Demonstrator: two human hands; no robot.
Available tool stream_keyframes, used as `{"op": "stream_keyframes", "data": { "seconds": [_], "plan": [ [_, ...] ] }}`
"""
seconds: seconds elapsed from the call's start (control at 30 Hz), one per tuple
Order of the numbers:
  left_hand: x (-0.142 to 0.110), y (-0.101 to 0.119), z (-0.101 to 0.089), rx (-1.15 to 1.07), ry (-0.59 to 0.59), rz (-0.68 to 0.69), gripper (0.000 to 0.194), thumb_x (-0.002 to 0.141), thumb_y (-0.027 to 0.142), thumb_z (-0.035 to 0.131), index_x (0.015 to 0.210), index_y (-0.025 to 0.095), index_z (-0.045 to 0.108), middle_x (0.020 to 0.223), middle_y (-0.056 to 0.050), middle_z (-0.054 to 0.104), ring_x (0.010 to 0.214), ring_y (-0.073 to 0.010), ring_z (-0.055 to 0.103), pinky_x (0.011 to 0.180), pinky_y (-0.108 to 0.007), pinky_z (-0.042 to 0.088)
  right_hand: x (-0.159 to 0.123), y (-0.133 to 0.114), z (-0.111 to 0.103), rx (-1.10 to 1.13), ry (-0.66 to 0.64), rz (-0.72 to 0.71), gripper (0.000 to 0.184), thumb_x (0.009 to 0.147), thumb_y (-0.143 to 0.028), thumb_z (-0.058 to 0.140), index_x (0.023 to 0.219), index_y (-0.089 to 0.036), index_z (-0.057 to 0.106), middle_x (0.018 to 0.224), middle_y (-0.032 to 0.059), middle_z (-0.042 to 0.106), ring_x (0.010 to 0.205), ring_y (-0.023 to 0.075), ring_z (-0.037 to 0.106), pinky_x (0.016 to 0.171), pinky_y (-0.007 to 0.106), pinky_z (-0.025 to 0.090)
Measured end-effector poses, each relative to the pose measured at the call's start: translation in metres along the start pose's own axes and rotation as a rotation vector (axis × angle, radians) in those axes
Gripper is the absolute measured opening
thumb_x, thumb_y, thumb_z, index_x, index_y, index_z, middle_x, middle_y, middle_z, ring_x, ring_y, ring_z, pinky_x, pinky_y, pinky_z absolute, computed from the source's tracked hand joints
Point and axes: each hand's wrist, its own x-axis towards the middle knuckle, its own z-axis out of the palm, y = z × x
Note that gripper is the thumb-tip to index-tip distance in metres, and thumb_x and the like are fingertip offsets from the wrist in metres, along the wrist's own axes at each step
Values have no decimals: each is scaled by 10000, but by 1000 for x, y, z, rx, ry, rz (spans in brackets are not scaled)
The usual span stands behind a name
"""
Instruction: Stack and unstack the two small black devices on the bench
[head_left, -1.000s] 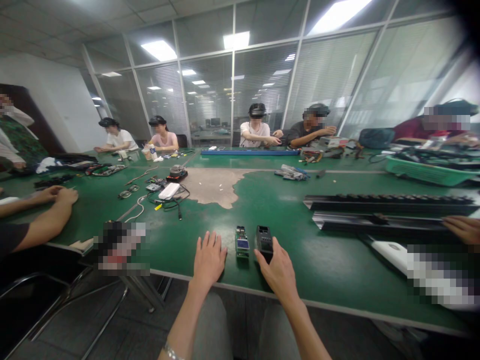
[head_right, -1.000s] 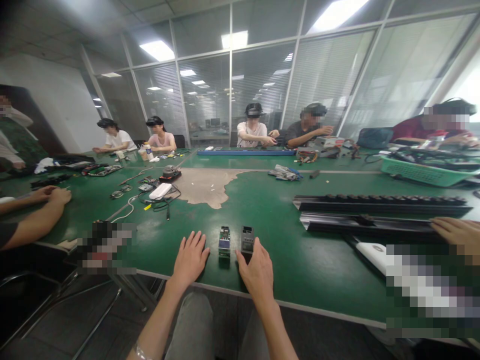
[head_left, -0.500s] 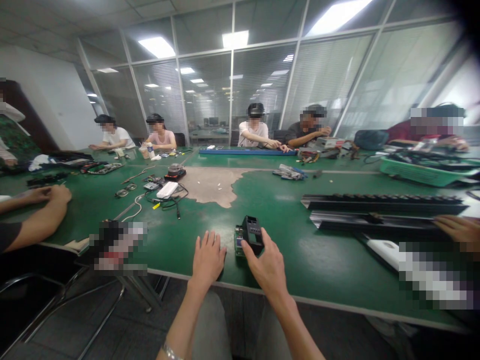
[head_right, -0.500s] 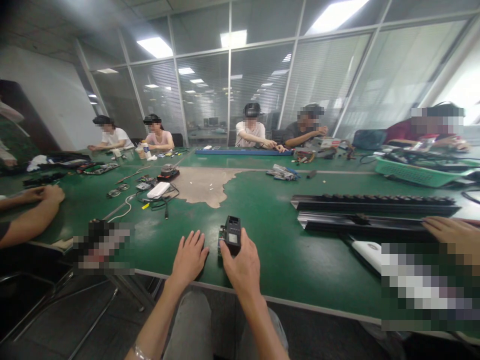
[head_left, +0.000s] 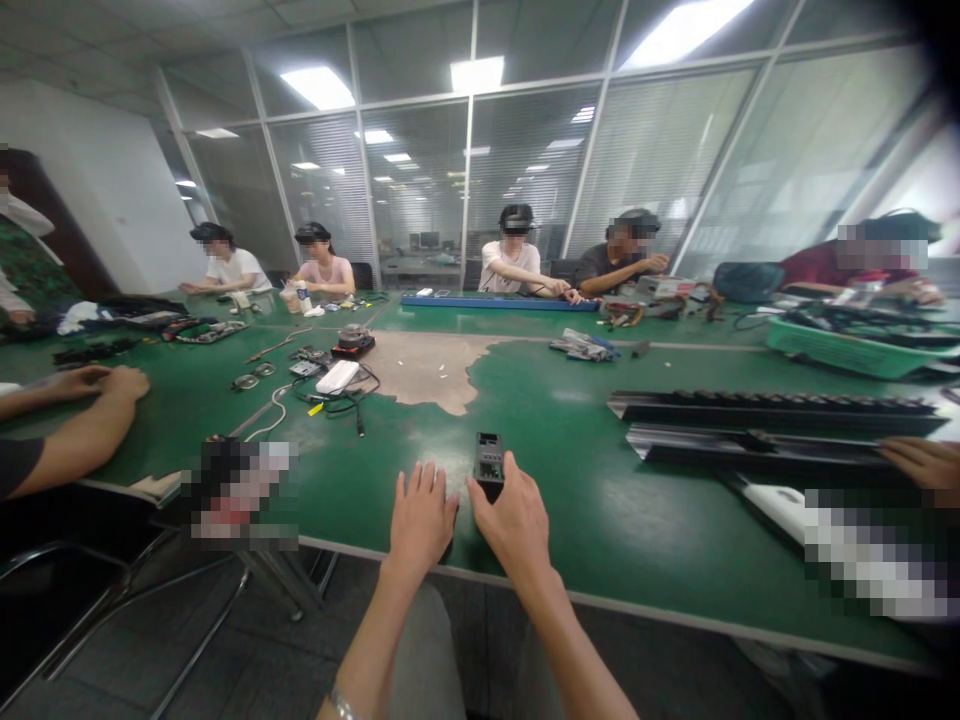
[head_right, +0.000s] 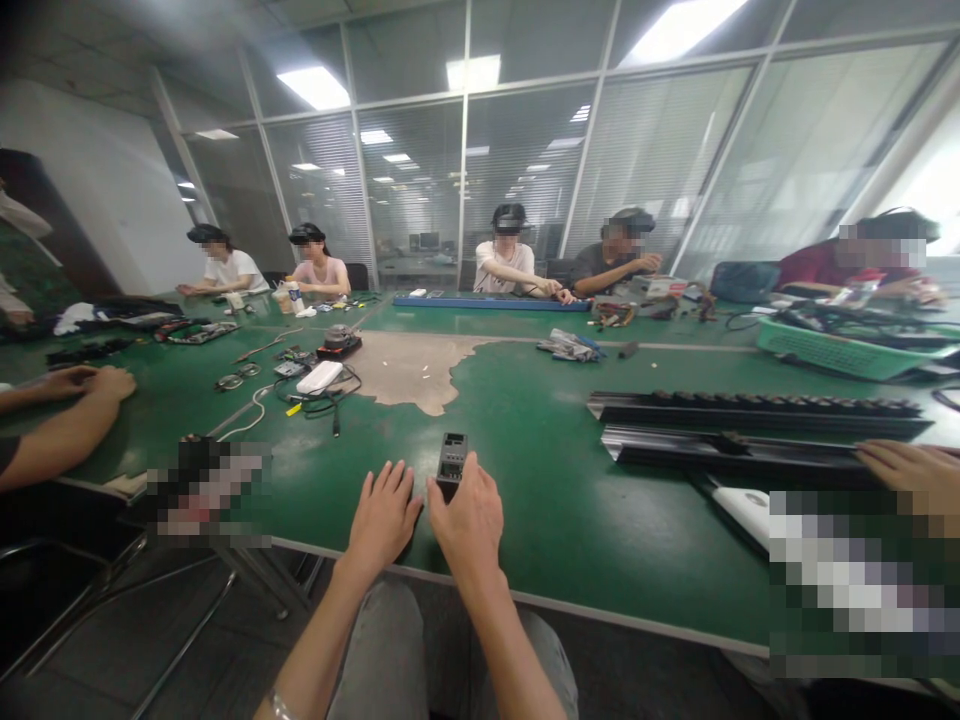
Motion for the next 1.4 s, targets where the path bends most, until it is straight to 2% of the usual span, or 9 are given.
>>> {"op": "stream_keyframes", "data": {
  "seconds": [0.5, 0.73, 1.0, 1.23, 1.33, 1.4],
  "plan": [
    [1, -1, 0, 10, -43, -12, 499, 991, 430, 332, 1414, 198, 463, 1502, -109, 427, 1420, -300, 311, 1151, -542, 245, -12, 11, 12, -18, -55, 0, 671, 870, -481, 508, 1361, -26, 465, 1202, 221, 629, 1145, 311, 573, 960, 400, 446],
    [0, -1, -1, 14, -26, -1, 500, 1001, 432, 302, 1409, 195, 467, 1498, -108, 434, 1412, -298, 325, 1148, -539, 252, -20, 19, 25, 34, 13, -27, 812, 849, -546, 538, 1421, 7, 378, 1334, 249, 546, 1230, 348, 516, 993, 442, 435],
    [0, 0, -1, 21, -26, -2, 509, 1000, 433, 295, 1417, 191, 460, 1500, -105, 432, 1415, -295, 321, 1151, -530, 251, -25, 27, 32, 82, 15, -34, 782, 879, -560, 491, 1410, 6, 389, 1308, 261, 561, 1202, 343, 547, 998, 454, 428],
    [-1, 0, -2, 25, -31, -6, 500, 996, 428, 309, 1410, 197, 467, 1496, -108, 437, 1411, -298, 324, 1145, -542, 254, -29, 28, 31, 130, 0, 15, 841, 861, -595, 509, 1436, -3, 349, 1318, 253, 555, 1200, 331, 548, 999, 447, 429],
    [-1, 0, -2, 21, -31, -6, 505, 996, 433, 310, 1412, 194, 465, 1495, -109, 438, 1411, -298, 323, 1144, -540, 257, -28, 28, 31, 124, 13, 2, 818, 848, -595, 532, 1405, -11, 400, 1309, 255, 560, 1204, 328, 544, 1007, 446, 421],
    [-1, 0, -3, 18, -30, -6, 505, 996, 429, 310, 1414, 191, 461, 1495, -110, 437, 1413, -297, 320, 1146, -538, 253, -27, 28, 30, 142, 18, -26, 737, 858, -582, 523, 1362, -46, 460, 1277, 229, 587, 1188, 317, 552, 1000, 440, 424]
  ]
}}
